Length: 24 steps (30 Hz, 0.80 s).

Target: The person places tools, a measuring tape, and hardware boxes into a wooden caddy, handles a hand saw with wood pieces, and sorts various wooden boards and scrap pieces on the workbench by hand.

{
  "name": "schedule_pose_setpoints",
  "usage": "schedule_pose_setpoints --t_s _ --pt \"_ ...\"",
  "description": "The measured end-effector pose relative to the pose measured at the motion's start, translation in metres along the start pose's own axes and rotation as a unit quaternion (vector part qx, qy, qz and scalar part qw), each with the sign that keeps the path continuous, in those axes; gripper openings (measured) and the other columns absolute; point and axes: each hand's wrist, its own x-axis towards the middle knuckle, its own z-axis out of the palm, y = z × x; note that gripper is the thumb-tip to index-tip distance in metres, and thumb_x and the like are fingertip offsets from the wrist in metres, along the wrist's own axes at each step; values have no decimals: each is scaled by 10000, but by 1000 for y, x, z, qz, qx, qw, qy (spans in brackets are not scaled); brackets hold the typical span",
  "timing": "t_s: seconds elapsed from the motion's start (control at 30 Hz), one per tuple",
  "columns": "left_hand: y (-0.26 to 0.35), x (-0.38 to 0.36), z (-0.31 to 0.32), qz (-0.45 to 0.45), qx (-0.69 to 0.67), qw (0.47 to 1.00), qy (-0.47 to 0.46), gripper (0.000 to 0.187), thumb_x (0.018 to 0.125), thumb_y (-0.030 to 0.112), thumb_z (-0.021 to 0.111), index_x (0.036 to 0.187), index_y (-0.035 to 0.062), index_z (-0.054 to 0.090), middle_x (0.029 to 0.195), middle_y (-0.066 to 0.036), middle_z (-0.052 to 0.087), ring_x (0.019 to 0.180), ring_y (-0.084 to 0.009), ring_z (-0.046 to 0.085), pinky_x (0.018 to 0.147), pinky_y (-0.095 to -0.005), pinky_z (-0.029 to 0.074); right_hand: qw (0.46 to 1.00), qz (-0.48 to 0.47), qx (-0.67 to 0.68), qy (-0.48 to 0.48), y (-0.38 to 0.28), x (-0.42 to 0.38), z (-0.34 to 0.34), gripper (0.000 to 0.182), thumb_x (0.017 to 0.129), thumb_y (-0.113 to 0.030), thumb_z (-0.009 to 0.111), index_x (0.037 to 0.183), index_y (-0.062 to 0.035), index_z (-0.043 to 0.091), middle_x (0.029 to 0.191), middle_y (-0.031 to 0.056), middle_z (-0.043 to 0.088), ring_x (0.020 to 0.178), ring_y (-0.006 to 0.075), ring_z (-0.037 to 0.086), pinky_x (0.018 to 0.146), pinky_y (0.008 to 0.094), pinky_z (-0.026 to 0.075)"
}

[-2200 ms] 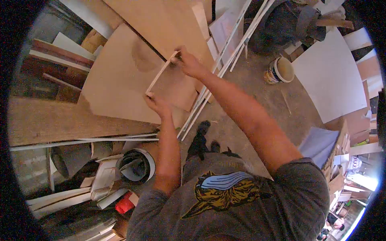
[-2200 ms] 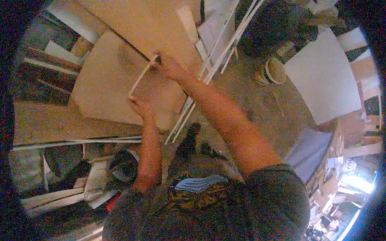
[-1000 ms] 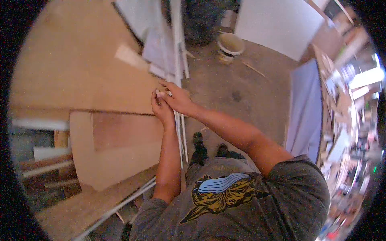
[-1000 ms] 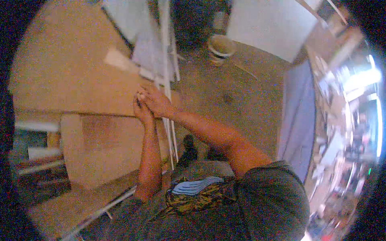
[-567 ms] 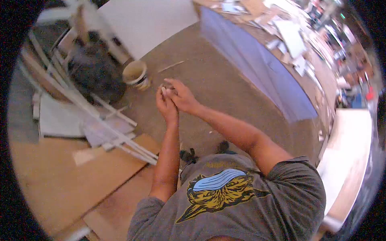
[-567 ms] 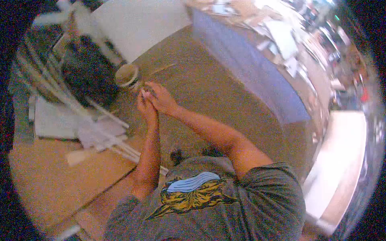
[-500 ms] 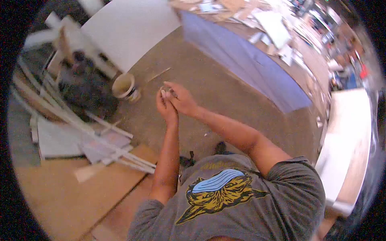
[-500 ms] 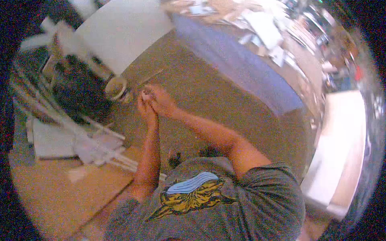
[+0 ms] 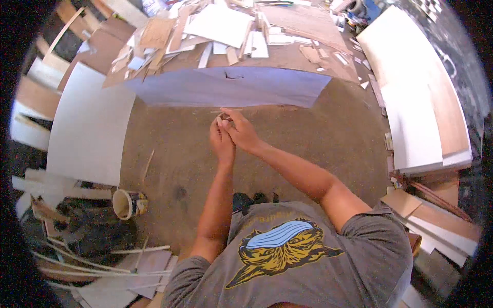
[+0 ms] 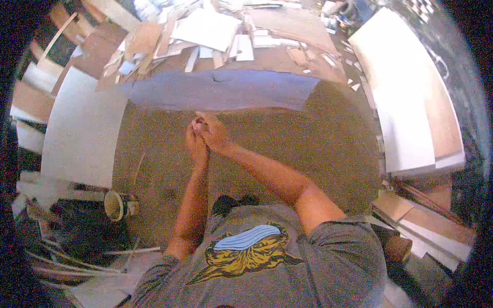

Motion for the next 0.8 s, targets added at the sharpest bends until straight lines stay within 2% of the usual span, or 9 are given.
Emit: schedule_pose_setpoints --t_s 0.23,0.33,0.43,0.53,0.63,0.73,0.8 --pt "-52 62 134 -82 12 992 -90 353 1075 258 481 1235 -28 614 1072 -106 700 955 -178 653 843 -320 517 995 45 10 94 75 70 -100 430 1000 -235 560 1381 -40 536 1298 198 615 1178 334 611 1014 412 473" --pt "-62 97 181 -65 3 991 -116 357 1074 265 485 1259 -19 598 1080 -116 703 961 -176 652 847 -315 516 992 89 5 90 110 112 -131 446 997 -258 568 1383 -37 534 1303 212 607 1159 340 622 1009 419 476" --pt "-107 155 227 -96 -63 983 -145 356 1074 262 483 1269 -17 585 1085 -124 705 955 -172 656 843 -310 516 990 118 15 80 136 172 -160 460 996 -278 575 1384 -36 529 1306 221 601 1144 338 630 998 415 483" --pt "-123 208 268 -86 -40 983 -158 352 1071 271 492 1227 -25 603 1085 -124 705 967 -173 657 839 -312 517 989 93 -63 95 172 229 -182 474 991 -292 588 1387 -38 525 1316 211 600 1138 332 631 989 412 488" --pt "-128 261 307 -27 26 984 -174 361 1060 289 522 1187 -32 625 1076 -134 707 971 -176 660 830 -314 518 988 90 -67 107 208 281 -205 482 988 -303 602 1384 -40 525 1326 209 598 1123 325 634 980 414 493" --pt "-148 303 344 -61 24 985 -160 380 1041 311 564 1169 -39 641 1064 -148 707 979 -181 660 834 -327 518 982 145 -36 113 222 320 -231 493 982 -311 619 1383 -40 526 1335 208 595 1118 309 634 967 409 499" --pt "-162 334 366 -82 53 981 -168 384 1034 311 579 1170 -43 641 1054 -151 708 969 -182 660 813 -326 521 977 158 -63 132 245 348 -244 491 978 -304 628 1378 -38 529 1303 207 613 1092 302 646 946 404 510"
